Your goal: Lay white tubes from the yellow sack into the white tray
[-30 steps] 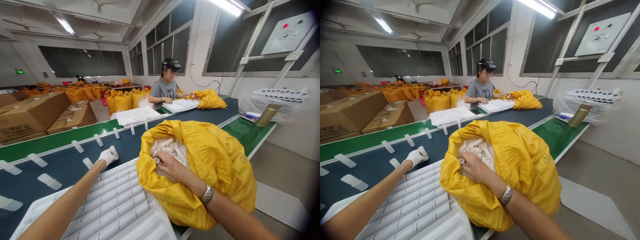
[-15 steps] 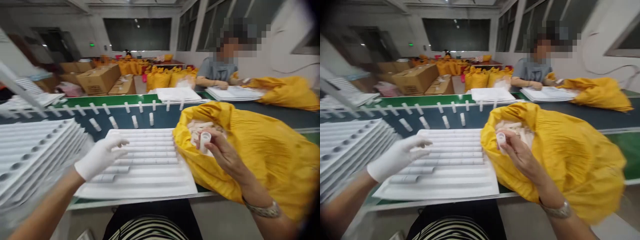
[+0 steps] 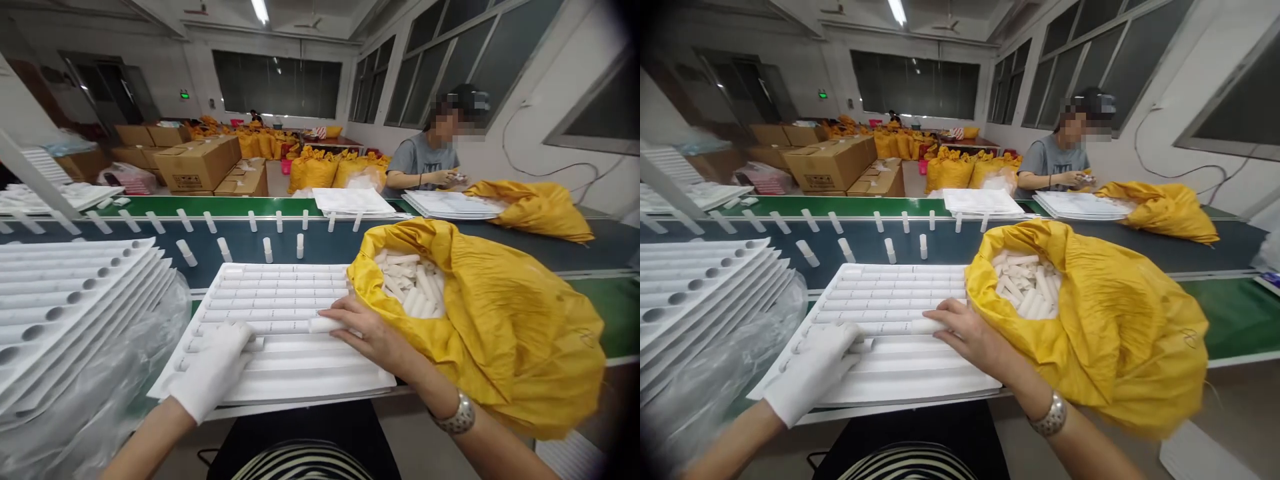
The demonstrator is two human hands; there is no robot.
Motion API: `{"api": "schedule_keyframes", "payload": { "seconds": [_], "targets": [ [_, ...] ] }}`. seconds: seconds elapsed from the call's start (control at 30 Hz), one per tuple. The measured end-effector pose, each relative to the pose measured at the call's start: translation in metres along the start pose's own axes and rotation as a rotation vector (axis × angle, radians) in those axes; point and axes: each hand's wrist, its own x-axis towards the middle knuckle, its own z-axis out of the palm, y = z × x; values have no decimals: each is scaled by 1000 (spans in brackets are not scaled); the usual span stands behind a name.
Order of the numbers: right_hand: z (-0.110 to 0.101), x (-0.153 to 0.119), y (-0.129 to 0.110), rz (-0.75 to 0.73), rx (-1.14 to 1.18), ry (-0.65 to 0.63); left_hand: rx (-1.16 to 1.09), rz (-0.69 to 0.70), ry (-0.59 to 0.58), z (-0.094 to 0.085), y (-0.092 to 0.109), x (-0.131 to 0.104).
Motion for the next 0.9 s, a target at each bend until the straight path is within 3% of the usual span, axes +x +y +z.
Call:
{"api": "schedule_keyframes", "payload": {
  "seconds": [0.13,0.23,0.43,0.53,0.63,0.8,0.9],
  "targets": [
    [16,5,2,12,109,88,-258,26,46,-7,8,3],
    [19,9,2,-35,129,119,-568,66,-22,-13,32,3],
    [-11,4,-1,-105,60,67,-840,5,-248,-29,78,11],
    [-27,-3,-6,-162,-5,-21,-867,-7,-337,-33,93,18],
    [-38,-9,-13,-195,-95,-141,-862,61,-335,-25,106,21],
    [-56,-23,-18,52,-95,-259,-754,100,-223,-3,116,15],
    [-61,-32,-17,-4,-104,-302,-724,149,-253,-1,118,11]
  ]
}}
